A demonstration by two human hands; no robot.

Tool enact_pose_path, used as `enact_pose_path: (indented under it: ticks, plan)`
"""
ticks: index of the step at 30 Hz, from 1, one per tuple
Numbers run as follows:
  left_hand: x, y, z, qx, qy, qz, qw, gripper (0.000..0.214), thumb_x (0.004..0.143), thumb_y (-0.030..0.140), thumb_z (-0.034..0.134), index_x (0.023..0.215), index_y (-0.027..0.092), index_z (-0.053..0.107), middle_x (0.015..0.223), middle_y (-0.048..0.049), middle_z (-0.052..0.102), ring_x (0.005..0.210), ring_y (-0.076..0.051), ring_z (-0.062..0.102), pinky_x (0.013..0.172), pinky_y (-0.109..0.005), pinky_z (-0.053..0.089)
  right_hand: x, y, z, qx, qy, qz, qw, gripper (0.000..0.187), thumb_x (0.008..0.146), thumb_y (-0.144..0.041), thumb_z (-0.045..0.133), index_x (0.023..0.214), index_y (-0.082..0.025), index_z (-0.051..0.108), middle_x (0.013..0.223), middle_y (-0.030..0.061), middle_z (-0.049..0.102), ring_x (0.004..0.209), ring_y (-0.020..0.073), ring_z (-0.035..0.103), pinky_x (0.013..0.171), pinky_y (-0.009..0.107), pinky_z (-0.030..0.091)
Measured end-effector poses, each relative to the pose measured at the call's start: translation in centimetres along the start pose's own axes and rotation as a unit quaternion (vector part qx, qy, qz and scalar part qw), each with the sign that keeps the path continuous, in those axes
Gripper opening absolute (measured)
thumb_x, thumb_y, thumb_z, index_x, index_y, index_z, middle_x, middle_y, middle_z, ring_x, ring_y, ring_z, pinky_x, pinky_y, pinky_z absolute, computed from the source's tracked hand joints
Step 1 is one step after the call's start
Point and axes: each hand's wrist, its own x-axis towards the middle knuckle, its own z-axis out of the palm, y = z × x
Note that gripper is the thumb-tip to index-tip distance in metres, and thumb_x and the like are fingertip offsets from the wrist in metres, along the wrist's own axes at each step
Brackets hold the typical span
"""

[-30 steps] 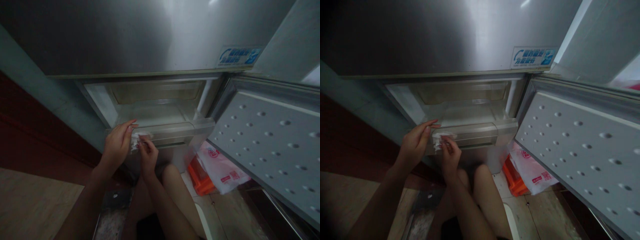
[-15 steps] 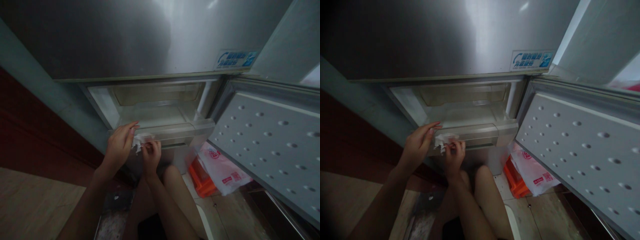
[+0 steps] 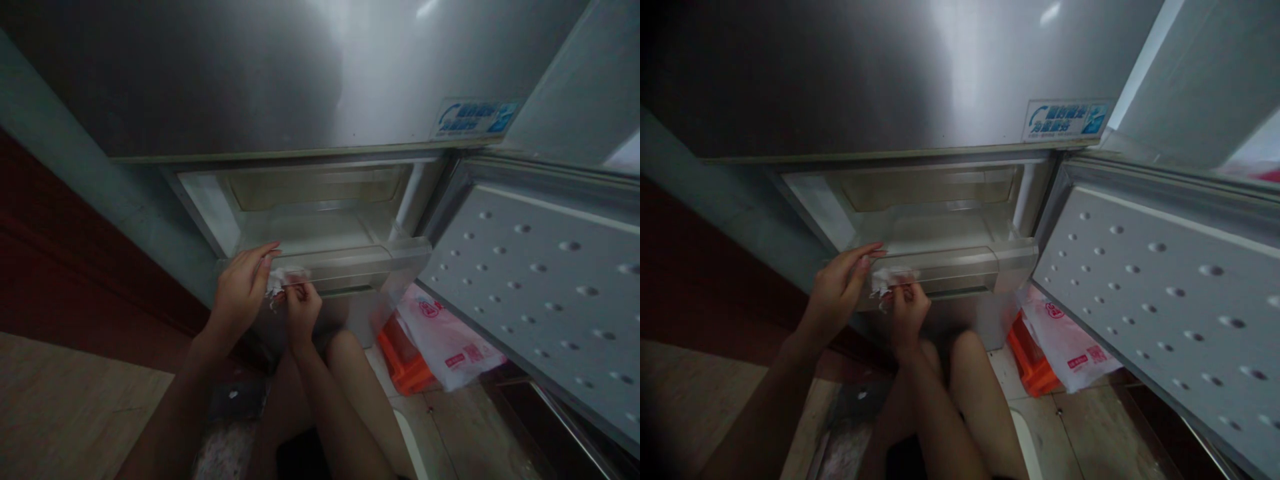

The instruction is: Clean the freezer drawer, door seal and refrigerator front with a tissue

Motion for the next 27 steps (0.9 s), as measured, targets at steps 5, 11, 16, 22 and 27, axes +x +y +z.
enact_pose_path:
  ticks: [5, 11, 16, 22, 27]
  plan:
    - [0.0, 0.1, -0.2, -0.006, -0.004, -0.012, 1.000, 0.037, 0.096, 0.032, 0.032, 0.117, 0.016, 0.059, 0.109, -0.0072, 0.071, 0.108, -0.020, 0.063, 0.095, -0.037, 0.046, 0.5, -0.9, 0.6, 0.027, 0.027, 0.006, 0.999, 0.014, 0.068, -0.029, 0.065, 0.073, -0.015, 0.066, 0.056, -0.0017, 0.066, 0.049, 0.0132, 0.062, 0.053, 0.023, 0.050]
    - [0.0, 0.4, -0.4, -0.024, -0.013, -0.064, 0.998, 0.038, 0.096, 0.032, 0.032, 0.121, 0.017, 0.056, 0.107, -0.0052, 0.072, 0.104, -0.020, 0.065, 0.094, -0.036, 0.047, 0.8, -1.6, 0.7, 0.043, 0.028, 0.001, 0.999, 0.012, 0.065, -0.028, 0.067, 0.066, -0.016, 0.066, 0.054, -0.0024, 0.065, 0.047, 0.0135, 0.062, 0.050, 0.023, 0.049]
    - [0.0, 0.4, -0.3, -0.019, -0.010, -0.059, 0.998, 0.037, 0.096, 0.034, 0.033, 0.119, 0.018, 0.056, 0.109, -0.0051, 0.071, 0.106, -0.021, 0.064, 0.095, -0.037, 0.046, 0.9, -1.9, 0.5, 0.031, 0.001, 0.005, 1.000, 0.011, 0.064, -0.027, 0.067, 0.064, -0.016, 0.068, 0.054, -0.0014, 0.066, 0.049, 0.0144, 0.062, 0.051, 0.024, 0.049]
    - [0.0, 0.4, -0.4, -0.007, -0.013, -0.059, 0.998, 0.037, 0.096, 0.034, 0.033, 0.118, 0.017, 0.057, 0.107, -0.0053, 0.072, 0.105, -0.020, 0.064, 0.093, -0.035, 0.047, 1.2, -2.2, 0.1, 0.047, 0.059, 0.006, 0.997, 0.010, 0.063, -0.025, 0.066, 0.064, -0.015, 0.067, 0.056, -0.0014, 0.066, 0.050, 0.0132, 0.060, 0.052, 0.023, 0.047]
    - [0.0, 0.5, -0.5, -0.020, -0.009, -0.063, 0.998, 0.036, 0.096, 0.034, 0.034, 0.118, 0.018, 0.058, 0.109, -0.0044, 0.072, 0.107, -0.020, 0.063, 0.095, -0.036, 0.046, 2.6, -3.6, -1.9, 0.034, 0.117, -0.041, 0.992, 0.010, 0.063, -0.023, 0.066, 0.064, -0.014, 0.066, 0.053, -0.0014, 0.064, 0.050, 0.0121, 0.057, 0.052, 0.022, 0.045]
